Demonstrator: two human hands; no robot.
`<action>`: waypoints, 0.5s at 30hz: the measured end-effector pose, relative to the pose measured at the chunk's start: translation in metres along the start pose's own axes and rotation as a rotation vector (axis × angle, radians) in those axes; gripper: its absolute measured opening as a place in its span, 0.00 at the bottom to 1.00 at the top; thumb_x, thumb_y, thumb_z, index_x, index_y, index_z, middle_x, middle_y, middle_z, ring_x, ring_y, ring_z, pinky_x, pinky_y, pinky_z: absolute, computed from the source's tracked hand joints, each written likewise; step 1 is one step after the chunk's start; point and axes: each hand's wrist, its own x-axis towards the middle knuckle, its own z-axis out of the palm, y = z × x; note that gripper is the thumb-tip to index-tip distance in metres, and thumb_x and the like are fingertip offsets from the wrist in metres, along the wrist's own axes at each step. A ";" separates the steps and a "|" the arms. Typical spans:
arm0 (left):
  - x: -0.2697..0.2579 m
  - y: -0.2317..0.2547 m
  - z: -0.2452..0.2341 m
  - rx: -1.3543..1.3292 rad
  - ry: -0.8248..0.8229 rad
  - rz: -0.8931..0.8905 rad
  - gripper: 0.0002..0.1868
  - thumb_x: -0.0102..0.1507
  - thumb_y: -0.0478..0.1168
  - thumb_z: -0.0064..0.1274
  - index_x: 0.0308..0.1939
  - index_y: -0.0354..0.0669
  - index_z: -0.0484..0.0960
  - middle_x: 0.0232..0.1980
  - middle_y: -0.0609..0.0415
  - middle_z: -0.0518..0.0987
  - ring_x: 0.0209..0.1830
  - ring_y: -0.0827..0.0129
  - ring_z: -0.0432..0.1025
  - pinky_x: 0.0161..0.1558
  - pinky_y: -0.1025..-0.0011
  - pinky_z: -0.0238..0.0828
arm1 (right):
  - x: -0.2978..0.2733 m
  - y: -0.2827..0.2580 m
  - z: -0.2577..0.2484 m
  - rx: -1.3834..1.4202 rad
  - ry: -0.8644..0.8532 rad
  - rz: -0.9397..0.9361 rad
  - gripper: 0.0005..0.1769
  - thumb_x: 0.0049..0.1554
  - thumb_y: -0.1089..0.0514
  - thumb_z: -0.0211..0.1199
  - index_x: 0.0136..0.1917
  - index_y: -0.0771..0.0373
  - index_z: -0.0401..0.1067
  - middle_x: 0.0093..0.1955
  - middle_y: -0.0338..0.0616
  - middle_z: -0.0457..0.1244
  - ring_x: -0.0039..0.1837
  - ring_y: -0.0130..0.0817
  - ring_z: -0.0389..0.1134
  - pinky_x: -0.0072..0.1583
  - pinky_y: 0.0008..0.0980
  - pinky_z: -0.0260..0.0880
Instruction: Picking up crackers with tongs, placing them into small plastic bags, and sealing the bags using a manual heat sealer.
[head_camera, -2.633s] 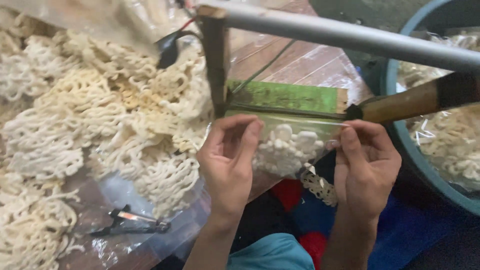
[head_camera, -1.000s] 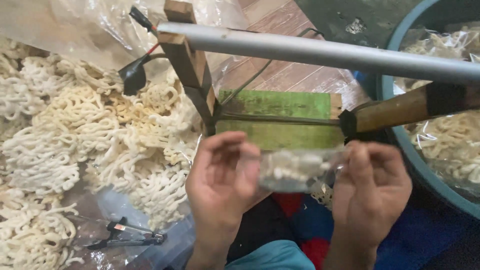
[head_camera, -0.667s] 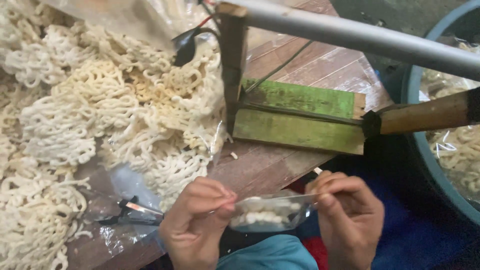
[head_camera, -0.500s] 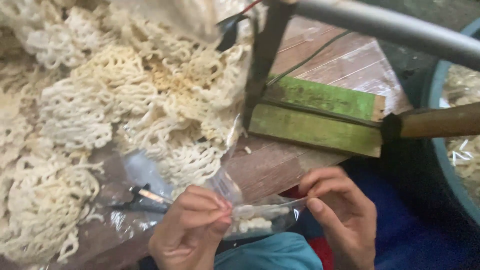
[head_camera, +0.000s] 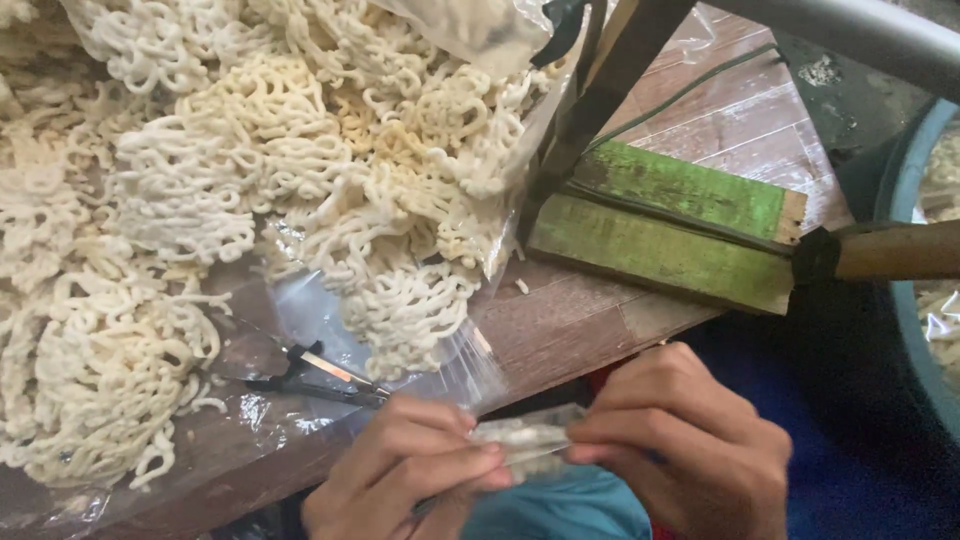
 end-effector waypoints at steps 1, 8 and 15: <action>0.000 0.003 0.001 -0.005 -0.001 0.000 0.05 0.60 0.39 0.58 0.35 0.43 0.86 0.32 0.58 0.81 0.32 0.68 0.79 0.40 0.79 0.84 | -0.003 0.001 -0.004 -0.004 0.000 0.002 0.08 0.50 0.55 0.66 0.34 0.61 0.78 0.34 0.37 0.69 0.35 0.30 0.67 0.44 0.26 0.67; -0.017 -0.050 -0.040 -0.143 -0.364 -0.018 0.10 0.67 0.42 0.49 0.42 0.42 0.84 0.39 0.54 0.84 0.46 0.65 0.77 0.57 0.62 0.82 | -0.024 0.014 -0.034 -0.229 -0.049 0.157 0.09 0.54 0.61 0.62 0.32 0.60 0.74 0.35 0.40 0.67 0.39 0.32 0.69 0.46 0.28 0.69; -0.021 -0.081 -0.080 -0.432 -0.474 0.020 0.12 0.63 0.32 0.56 0.50 0.31 0.81 0.45 0.40 0.87 0.51 0.57 0.82 0.57 0.54 0.95 | -0.086 0.055 -0.054 -0.186 0.082 0.369 0.30 0.55 0.33 0.50 0.46 0.61 0.77 0.49 0.46 0.69 0.54 0.37 0.72 0.59 0.33 0.69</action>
